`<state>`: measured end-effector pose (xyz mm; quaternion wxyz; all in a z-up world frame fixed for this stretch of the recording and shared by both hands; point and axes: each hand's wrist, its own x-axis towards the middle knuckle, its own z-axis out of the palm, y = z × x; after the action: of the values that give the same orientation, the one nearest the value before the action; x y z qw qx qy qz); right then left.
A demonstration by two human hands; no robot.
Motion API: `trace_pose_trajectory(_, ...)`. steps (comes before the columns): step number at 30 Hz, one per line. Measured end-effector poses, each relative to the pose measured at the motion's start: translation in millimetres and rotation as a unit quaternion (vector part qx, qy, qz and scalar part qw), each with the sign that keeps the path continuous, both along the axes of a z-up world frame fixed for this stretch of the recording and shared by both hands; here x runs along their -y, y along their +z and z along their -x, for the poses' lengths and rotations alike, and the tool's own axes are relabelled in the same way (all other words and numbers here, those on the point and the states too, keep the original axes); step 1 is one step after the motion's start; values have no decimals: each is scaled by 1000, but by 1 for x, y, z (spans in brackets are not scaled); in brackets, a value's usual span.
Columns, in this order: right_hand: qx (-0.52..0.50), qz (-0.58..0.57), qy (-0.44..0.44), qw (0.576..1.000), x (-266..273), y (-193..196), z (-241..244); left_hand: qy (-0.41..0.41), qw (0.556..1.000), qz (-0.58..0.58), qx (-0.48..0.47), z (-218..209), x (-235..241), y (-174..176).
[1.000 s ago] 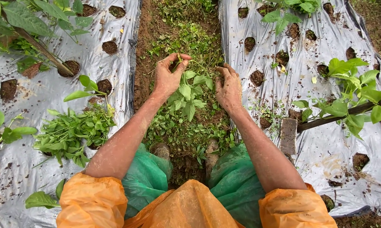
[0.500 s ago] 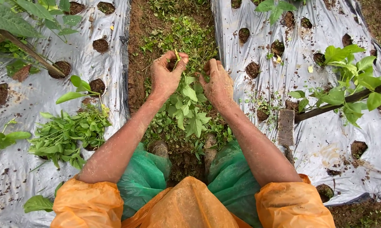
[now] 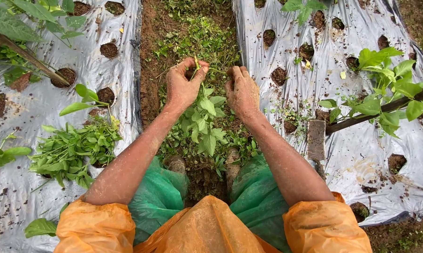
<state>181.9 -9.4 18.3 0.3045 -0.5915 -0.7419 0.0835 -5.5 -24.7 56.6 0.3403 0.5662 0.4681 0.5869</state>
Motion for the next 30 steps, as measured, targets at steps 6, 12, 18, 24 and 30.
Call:
trace_pose_trajectory(6,-14,-12,-3,1000,-3,1,-2,-4,1000,1,-2,1,-3,-6)
trace_pose_trajectory(12,-107,-22,-22,994,-7,4,-8,12,1000,-15,-17,11,-7,-11)
trace_pose_trajectory(18,-125,-97,2,987,-6,-4,-18,27,999,-22,-13,15,-11,-9)
trace_pose_trajectory(24,-117,-39,93,988,-4,-9,-10,21,999,-21,-14,14,-13,-13)
trace_pose_trajectory(30,-59,-29,111,992,-17,-25,-12,0,999,-31,-7,12,-14,-14)
